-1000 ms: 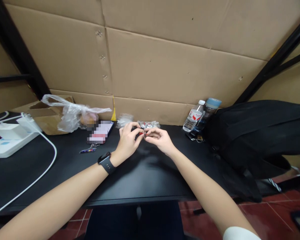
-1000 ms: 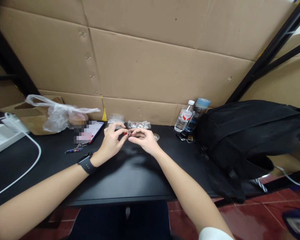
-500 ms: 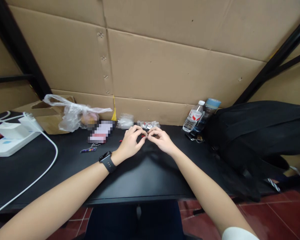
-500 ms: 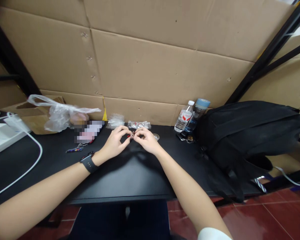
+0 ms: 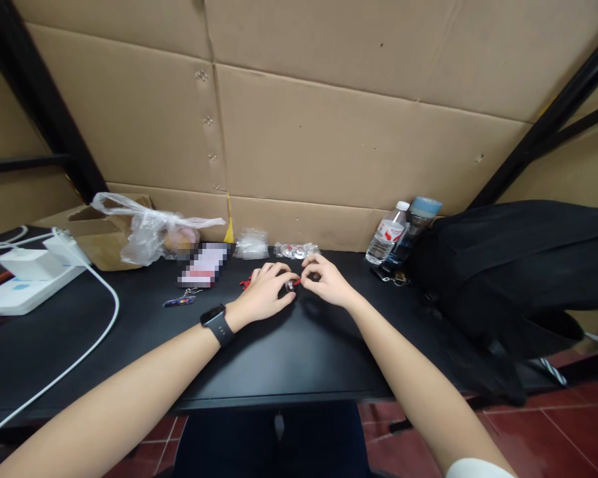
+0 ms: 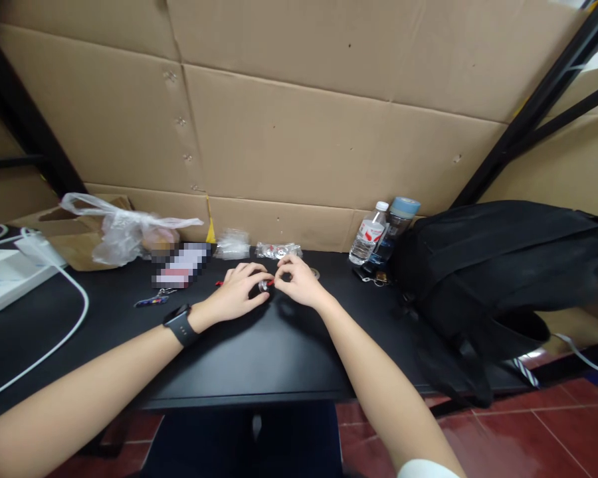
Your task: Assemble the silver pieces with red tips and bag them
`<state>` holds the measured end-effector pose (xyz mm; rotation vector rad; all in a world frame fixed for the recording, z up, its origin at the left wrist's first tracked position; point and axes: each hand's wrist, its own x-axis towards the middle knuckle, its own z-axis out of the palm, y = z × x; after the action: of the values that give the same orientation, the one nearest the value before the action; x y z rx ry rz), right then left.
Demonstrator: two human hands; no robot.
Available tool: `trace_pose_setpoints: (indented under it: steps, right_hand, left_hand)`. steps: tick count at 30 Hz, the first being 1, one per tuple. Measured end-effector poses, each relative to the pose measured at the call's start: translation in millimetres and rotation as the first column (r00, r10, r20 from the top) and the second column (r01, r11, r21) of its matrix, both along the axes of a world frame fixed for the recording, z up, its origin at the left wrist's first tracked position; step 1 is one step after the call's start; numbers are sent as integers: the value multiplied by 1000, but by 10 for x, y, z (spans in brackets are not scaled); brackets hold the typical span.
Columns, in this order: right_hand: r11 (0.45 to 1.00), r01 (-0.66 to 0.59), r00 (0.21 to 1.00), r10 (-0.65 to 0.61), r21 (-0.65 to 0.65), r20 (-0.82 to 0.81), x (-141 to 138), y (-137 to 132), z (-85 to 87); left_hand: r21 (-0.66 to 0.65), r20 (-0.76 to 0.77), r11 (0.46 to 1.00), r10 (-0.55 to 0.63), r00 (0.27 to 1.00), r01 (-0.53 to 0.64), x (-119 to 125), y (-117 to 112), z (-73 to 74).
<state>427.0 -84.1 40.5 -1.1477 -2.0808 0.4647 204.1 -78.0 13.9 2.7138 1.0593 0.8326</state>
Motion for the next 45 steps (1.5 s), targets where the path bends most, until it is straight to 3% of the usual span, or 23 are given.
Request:
trace_pose_setpoints:
  steps: [3, 7, 10, 13, 17, 22, 27, 33, 35, 40, 45]
  right_hand:
    - [999, 15, 993, -20, 45, 120, 46, 14, -30]
    - [1000, 24, 967, -26, 12, 253, 124, 29, -30]
    - [1000, 1, 959, 5, -22, 283, 207, 42, 14]
    - [999, 45, 961, -44, 4, 273, 326, 65, 69]
    - [989, 146, 949, -148, 29, 278, 517, 111, 115]
    - [972, 236, 918, -229, 19, 323, 712, 173, 84]
    - [975, 221, 901, -211, 19, 378, 811, 242, -45]
    - [978, 203, 887, -164, -46, 432, 801, 271, -102]
    - [978, 200, 887, -157, -53, 435, 791, 266, -91]
    - [979, 202, 889, -165, -41, 428, 801, 262, -75]
    - [980, 194, 887, -154, -50, 435, 818, 264, -67]
  left_hand:
    - [0, -35, 1000, 11, 999, -11, -65, 70, 15]
    - [10, -124, 986, 167, 978, -167, -245, 259, 35]
    - [39, -185, 953, 301, 935, -299, -401, 414, 17]
    - [29, -225, 938, 344, 912, -346, -504, 524, -21]
    - [57, -232, 942, 336, 913, -332, -567, 584, -18]
    - [139, -170, 947, 311, 935, -290, -619, 584, 98]
    - [106, -177, 991, 104, 979, -86, -466, 477, 72]
    - [95, -237, 992, -60, 970, 84, -213, 284, 22]
    - [107, -216, 992, -46, 975, 71, -253, 292, 82]
    - [83, -166, 991, 122, 979, -109, -603, 514, 233]
    - [-52, -252, 995, 71, 965, -86, -801, 686, 220]
